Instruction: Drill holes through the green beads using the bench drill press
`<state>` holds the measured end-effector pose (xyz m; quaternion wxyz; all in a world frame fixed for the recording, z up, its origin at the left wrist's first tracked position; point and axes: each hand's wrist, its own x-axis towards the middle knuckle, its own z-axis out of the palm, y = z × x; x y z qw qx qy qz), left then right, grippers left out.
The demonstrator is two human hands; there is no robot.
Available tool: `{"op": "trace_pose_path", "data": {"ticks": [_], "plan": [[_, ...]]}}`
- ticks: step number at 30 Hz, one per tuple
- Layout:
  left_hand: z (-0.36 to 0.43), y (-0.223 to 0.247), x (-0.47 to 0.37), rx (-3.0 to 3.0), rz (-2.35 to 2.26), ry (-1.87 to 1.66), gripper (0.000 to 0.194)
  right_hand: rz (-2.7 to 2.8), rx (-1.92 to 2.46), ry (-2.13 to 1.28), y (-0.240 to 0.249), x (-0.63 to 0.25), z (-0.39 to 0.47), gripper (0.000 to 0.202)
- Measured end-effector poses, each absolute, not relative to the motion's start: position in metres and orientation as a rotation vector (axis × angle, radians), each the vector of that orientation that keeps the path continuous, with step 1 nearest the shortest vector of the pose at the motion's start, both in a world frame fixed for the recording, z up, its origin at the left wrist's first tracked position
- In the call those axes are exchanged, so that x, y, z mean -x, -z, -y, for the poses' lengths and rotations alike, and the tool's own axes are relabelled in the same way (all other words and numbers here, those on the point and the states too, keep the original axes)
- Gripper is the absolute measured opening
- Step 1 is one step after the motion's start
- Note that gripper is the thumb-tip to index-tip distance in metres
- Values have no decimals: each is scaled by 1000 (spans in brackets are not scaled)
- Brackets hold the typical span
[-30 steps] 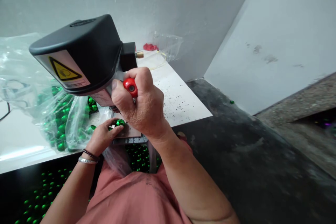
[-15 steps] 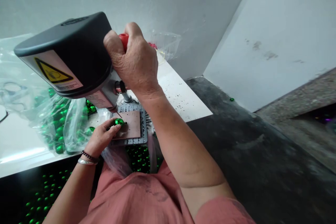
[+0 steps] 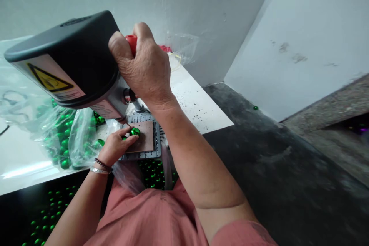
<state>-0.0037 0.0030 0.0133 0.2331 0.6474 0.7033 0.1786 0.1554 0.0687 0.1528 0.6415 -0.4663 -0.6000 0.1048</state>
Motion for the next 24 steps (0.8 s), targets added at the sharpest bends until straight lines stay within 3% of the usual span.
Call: {"op": "trace_pose_path", "data": {"ticks": [9,16,24], "plan": [[0,-11,11,-1797,-1910,-483,43,1380,1058,-212,-152,-155,-68,31],[-12,-6,9,-2044,-1845,-398,25,1376,1070,-207,-151,-156,-69,30],[-13,-5,9,-1998,-1869,-355,26,1403,1001,-195,-148,-158,-56,30]]}}
